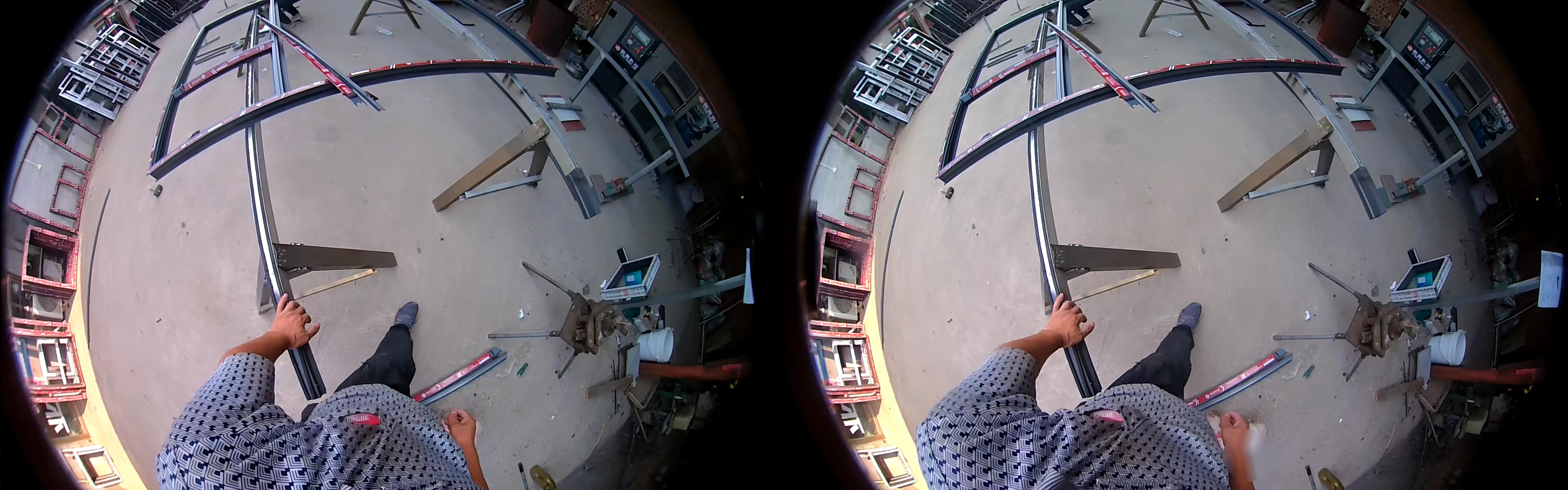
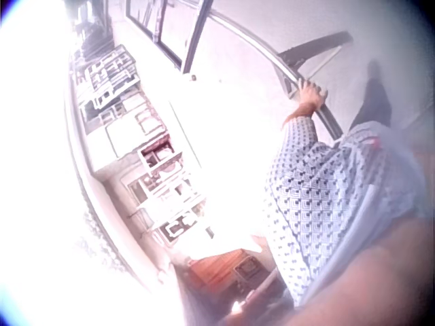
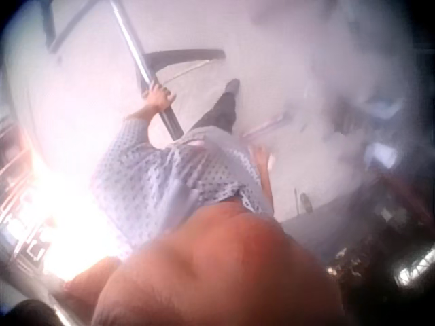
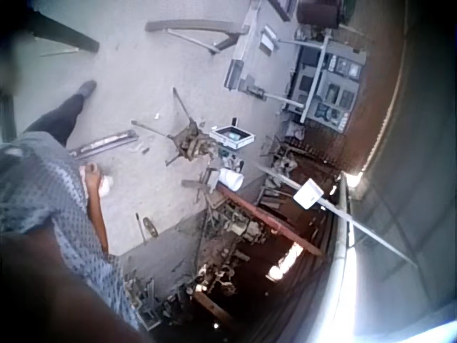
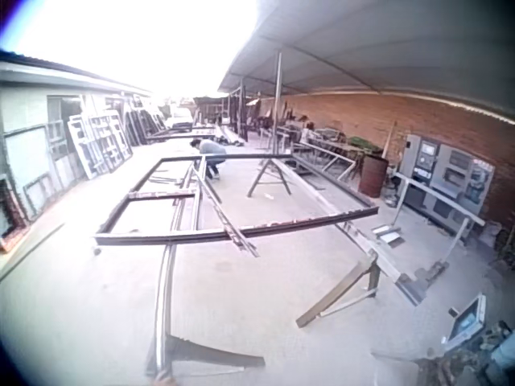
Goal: The person assembles a window frame by hand, fitting grey metal profiles together on a workbench. They align the corners of the frame pieces and insert a long metal bar into the structure. The person handles the frame components directly without using tools.
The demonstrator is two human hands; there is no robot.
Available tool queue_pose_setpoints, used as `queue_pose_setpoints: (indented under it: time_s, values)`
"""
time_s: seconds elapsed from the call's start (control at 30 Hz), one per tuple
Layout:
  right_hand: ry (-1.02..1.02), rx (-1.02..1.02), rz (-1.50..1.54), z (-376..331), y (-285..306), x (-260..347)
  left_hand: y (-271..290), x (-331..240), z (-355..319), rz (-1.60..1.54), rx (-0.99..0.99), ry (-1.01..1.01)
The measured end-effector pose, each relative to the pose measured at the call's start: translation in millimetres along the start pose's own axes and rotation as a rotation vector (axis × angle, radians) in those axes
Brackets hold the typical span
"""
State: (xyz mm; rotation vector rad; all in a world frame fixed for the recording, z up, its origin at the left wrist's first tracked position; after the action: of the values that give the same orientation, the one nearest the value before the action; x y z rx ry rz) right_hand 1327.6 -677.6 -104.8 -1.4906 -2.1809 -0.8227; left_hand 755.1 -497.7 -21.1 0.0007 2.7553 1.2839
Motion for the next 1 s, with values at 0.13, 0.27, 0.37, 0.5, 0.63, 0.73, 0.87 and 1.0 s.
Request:
queue_pose_setpoints:
  time_s: [0.13, 0.27, 0.37, 0.5, 0.63, 0.73, 0.87, 1.0]
  values:
    - [0.249, -0.097, -0.284, 47.8, 61.6, -42.8, 5.0, -3.7, -0.3, -0.007, 0.109, 0.017]
    - [0.289, -0.109, -0.279, 111.1, 129.5, -45.8, 1.2, -2.0, 10.7, -0.062, 0.287, 0.034]
    - [-0.018, -0.06, 0.314, 159.8, 154.3, 35.6, 10.8, 2.0, 17.1, -0.169, 0.415, 0.134]
    - [-0.006, -0.076, 0.289, 209.2, 165.5, 178.1, 16.1, 8.1, 73.1, -0.534, 0.328, 0.199]
    - [0.088, 0.046, 0.258, 261.7, 174.2, 291.8, 64.1, 5.8, 149.5, -0.892, -0.115, 0.286]
    - [0.14, 0.127, 0.11, 298.1, 171.1, 365.4, 100.8, -9.4, 190.9, -1.254, -0.239, 0.229]
    - [0.165, 0.221, -0.095, 353.8, 169.8, 448.2, 137.9, -32.0, 230.3, -1.385, -0.341, 0.202]
    - [0.254, 0.282, -0.19, 430.0, 184.2, 517.3, 163.2, -51.5, 262.7, -1.657, -0.399, 0.287]
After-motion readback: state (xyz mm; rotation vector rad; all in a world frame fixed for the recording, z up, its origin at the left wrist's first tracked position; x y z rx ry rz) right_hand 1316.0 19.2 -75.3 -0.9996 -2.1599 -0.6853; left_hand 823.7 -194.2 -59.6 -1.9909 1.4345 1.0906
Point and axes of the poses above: each hand's wrist, its own z-axis towards the middle knuckle, its own y-axis out of the back of the hand, x = y × z, the point moved 7 cm from there along z, towards the middle knuckle, and after that the axes turned 14 degrees about x, right-handed, at the moved point
